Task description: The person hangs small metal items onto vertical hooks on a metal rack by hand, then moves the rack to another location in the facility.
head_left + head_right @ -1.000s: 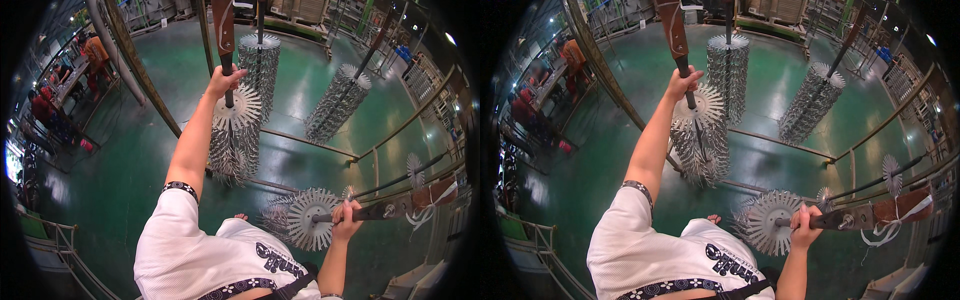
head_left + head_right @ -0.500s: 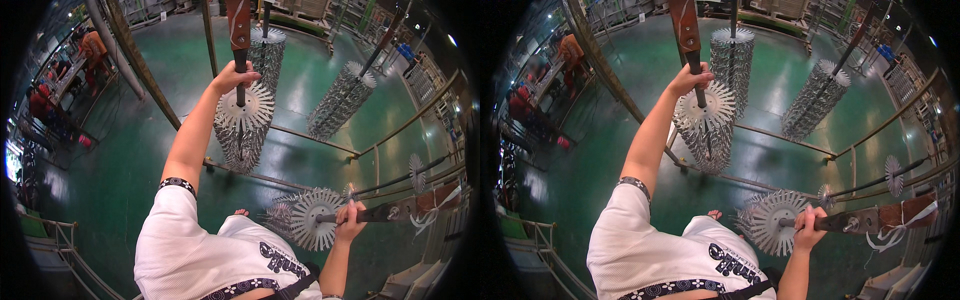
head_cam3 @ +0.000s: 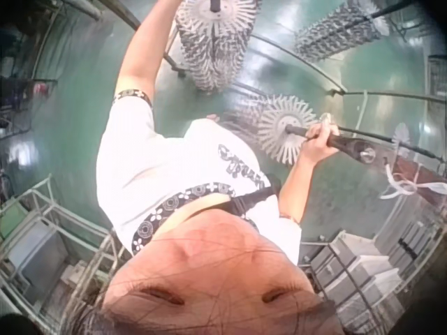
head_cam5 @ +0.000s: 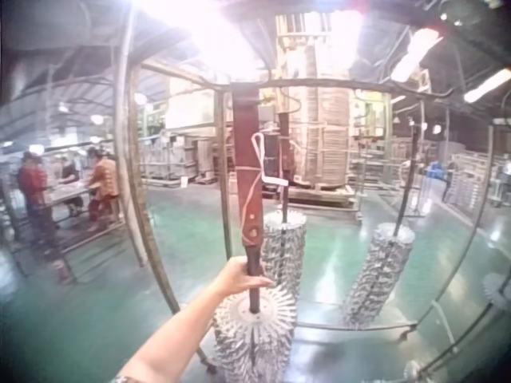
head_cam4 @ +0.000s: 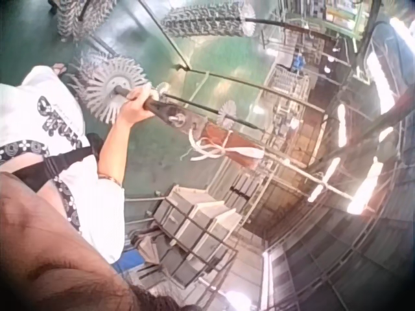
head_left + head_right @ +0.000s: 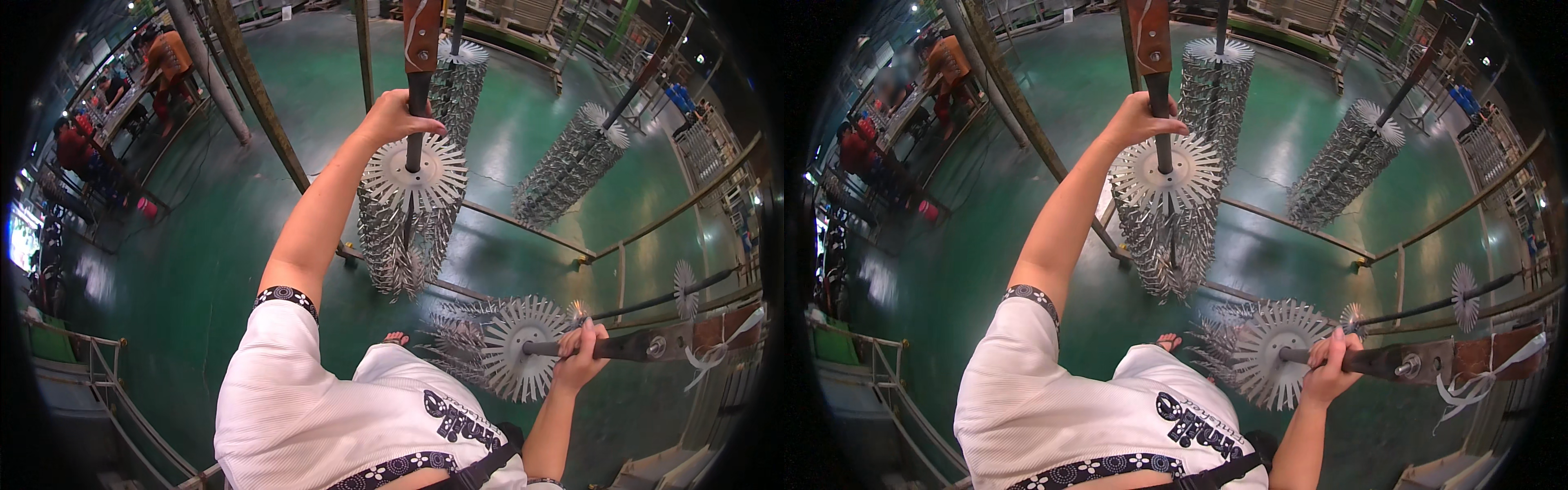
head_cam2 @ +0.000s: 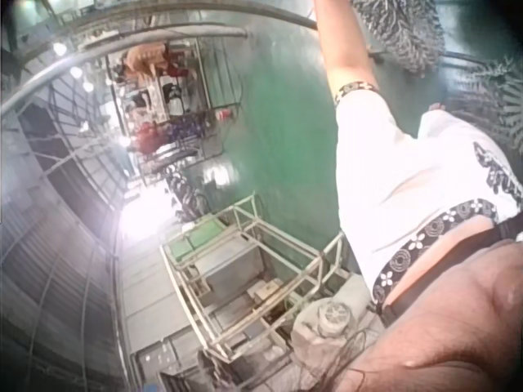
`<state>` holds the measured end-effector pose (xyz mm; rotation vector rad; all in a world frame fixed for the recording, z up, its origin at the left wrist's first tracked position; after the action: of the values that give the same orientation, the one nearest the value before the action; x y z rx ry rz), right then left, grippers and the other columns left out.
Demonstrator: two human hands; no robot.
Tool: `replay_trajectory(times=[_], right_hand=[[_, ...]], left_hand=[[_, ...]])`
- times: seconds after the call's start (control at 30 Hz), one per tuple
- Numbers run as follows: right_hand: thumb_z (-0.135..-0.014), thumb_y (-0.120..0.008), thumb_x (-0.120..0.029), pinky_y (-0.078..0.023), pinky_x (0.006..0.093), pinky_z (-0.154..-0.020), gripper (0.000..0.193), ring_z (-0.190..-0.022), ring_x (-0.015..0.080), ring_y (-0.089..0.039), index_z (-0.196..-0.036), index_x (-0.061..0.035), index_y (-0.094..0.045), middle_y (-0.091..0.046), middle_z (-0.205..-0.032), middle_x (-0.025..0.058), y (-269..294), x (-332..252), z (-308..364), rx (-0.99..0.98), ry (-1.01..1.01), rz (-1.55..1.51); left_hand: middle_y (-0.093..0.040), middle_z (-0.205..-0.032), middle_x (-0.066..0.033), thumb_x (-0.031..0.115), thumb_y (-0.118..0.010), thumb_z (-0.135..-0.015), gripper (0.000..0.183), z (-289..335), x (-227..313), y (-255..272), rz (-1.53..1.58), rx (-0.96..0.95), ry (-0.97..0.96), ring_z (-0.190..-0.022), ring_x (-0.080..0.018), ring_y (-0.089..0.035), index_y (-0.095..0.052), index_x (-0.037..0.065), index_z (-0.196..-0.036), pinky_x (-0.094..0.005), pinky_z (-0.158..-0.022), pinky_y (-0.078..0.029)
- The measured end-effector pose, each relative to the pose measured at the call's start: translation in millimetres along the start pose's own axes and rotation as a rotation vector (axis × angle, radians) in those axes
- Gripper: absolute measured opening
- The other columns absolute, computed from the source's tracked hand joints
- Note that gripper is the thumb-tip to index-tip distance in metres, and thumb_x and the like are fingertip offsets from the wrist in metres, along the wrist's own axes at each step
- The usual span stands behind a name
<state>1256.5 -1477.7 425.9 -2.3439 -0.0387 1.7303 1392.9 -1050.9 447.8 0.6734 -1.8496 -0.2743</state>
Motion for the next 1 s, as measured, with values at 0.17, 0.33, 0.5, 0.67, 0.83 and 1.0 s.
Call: replay_trajectory(times=[0.17, 0.33, 0.5, 0.67, 0.83, 1.0], right_hand=[[-0.084, -0.047, -0.006, -0.027, 0.0226, -0.034, 0.029, -0.031, 0.0086, -0.029, -0.057, -0.0081, -0.034, -0.032, -0.040, 0.0004, -0.3, -3.3, -1.0, 0.017, 0.003, -0.007], [-0.084, -0.048, -0.005, -0.026, 0.0224, -0.034, 0.030, -0.032, 0.0083, -0.030, -0.057, -0.0077, -0.034, -0.033, -0.041, 0.0003, -0.3, -4.7, -3.6, 0.009, -0.002, -0.006], [-0.084, -0.048, -0.004, -0.027, 0.0223, -0.034, 0.031, -0.032, 0.0080, -0.031, -0.057, -0.0071, -0.034, -0.033, -0.041, 0.0004, 3.2, -3.3, -3.2, 0.020, 0.006, 0.012], [-0.083, -0.049, -0.005, -0.027, 0.0217, -0.034, 0.030, -0.032, 0.0078, -0.028, -0.057, -0.0084, -0.034, -0.032, -0.041, -0.0004, 1.8, -1.2, -1.9, 0.016, 0.005, 0.030], [-0.083, -0.049, -0.005, -0.027, 0.0220, -0.034, 0.030, -0.032, 0.0077, -0.028, -0.057, -0.0083, -0.034, -0.032, -0.041, -0.0004, 3.9, 7.8, 0.9, 0.000, -0.012, 0.011], [-0.083, -0.048, -0.005, -0.026, 0.0223, -0.034, 0.031, -0.032, 0.0078, -0.028, -0.056, -0.0082, -0.033, -0.032, -0.042, -0.0004, 7.2, 9.8, 4.0, 0.004, 0.009, 0.021]], left_hand=[[-0.060, -0.065, -0.0064, 0.033, -0.084, -0.050, 0.048, 21.4, 16.1, 16.6, -0.094, 0.149, 0.010, -0.059, -0.0135, -0.055, -0.059, 0.003, -0.078, -0.0273, -0.059, -0.046], [-0.059, -0.066, -0.0045, 0.019, -0.078, -0.061, 0.036, 66.9, 26.8, 41.4, -0.095, 0.321, -0.024, -0.060, -0.0100, -0.055, -0.059, 0.002, -0.085, -0.0250, -0.057, -0.045], [-0.059, -0.064, -0.0030, 0.005, -0.068, -0.073, 0.011, 158.5, 23.9, 39.8, -0.091, 0.658, 0.023, -0.059, -0.0062, -0.053, -0.060, -0.001, -0.078, -0.0207, -0.054, -0.043], [-0.056, -0.063, -0.0046, 0.009, -0.069, -0.068, 0.011, 215.0, -11.6, -2.2, -0.137, 0.587, 0.233, -0.053, -0.0131, -0.053, -0.062, 0.003, -0.073, -0.0243, -0.050, -0.041], [-0.054, -0.063, -0.0044, 0.013, -0.070, -0.066, 0.014, 217.4, -24.3, -22.8, -0.251, 0.613, 0.278, -0.054, -0.0170, -0.052, -0.063, 0.005, -0.075, -0.0279, -0.051, -0.041], [-0.053, -0.063, -0.0048, 0.017, -0.070, -0.066, 0.017, 213.2, -33.9, -29.2, -0.333, 0.587, 0.335, -0.055, -0.0194, -0.052, -0.065, 0.006, -0.079, -0.0308, -0.054, -0.042]])
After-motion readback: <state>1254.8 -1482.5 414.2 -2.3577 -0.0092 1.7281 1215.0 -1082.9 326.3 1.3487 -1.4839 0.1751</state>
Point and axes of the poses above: each hand's wrist, its own z-axis away from the middle knuckle, its own y-axis out of the back of the hand, x = y × z, the point moved 7 cm from there along -z, towards the middle knuckle
